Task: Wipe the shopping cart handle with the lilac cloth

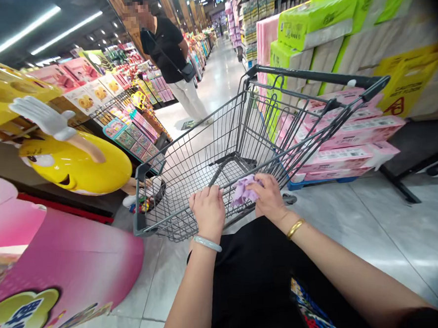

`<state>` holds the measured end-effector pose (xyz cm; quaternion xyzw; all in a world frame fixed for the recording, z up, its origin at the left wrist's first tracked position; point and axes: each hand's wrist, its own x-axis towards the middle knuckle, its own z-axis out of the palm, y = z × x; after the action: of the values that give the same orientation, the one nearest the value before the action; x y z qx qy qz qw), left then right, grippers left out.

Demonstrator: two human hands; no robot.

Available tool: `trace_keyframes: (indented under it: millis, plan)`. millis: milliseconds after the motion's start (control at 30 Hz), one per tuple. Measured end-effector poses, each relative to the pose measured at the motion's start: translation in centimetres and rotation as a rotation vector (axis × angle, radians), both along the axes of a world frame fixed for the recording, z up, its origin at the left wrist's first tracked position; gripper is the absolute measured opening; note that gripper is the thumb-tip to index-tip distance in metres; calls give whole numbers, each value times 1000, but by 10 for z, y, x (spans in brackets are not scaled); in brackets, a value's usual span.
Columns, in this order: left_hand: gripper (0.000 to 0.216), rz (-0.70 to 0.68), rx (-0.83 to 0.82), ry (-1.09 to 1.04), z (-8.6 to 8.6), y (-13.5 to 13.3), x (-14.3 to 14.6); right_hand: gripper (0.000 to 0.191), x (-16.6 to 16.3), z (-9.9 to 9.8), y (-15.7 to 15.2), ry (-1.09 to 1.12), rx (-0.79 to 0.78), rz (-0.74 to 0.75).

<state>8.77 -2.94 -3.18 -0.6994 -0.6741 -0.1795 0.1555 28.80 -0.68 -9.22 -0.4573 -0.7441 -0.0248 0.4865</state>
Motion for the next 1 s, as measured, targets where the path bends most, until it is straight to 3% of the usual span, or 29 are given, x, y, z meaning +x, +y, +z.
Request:
trace_keyframes:
  millis: [100, 200, 300, 400, 467, 567, 633, 767, 933, 1000]
  plan:
    - [29, -2, -2, 19, 0, -1, 2, 39, -12, 9, -10, 41, 11, 71]
    - [21, -17, -2, 30, 0, -1, 1, 35, -35, 34, -19, 105, 140, 97]
    - [13, -40, -4, 35, -1, 0, -4, 35, -49, 59, -14, -52, 93, 200]
    - [19, -60, 5, 74, -3, 4, -10, 34, -35, 68, 1, -198, 7, 275]
    - [26, -61, 23, 90, -3, 5, -11, 34, -18, 70, 9, -149, -41, 194]
    - [33, -46, 45, 90, -2, 6, -10, 38, -1, 75, 12, 16, -105, -42]
    - [34, -47, 40, 86, -1, 5, -10, 40, 1, 79, 10, -13, -123, -47]
    - [35, -47, 14, 62, 2, 5, -14, 36, 12, 82, 11, -216, -111, 102]
    - [35, -70, -20, 8, 6, 8, -25, 41, 47, 86, 27, -54, -207, -240]
    - [34, -61, -35, -1, 7, 10, -29, 44, 42, 88, 25, -67, -232, -263]
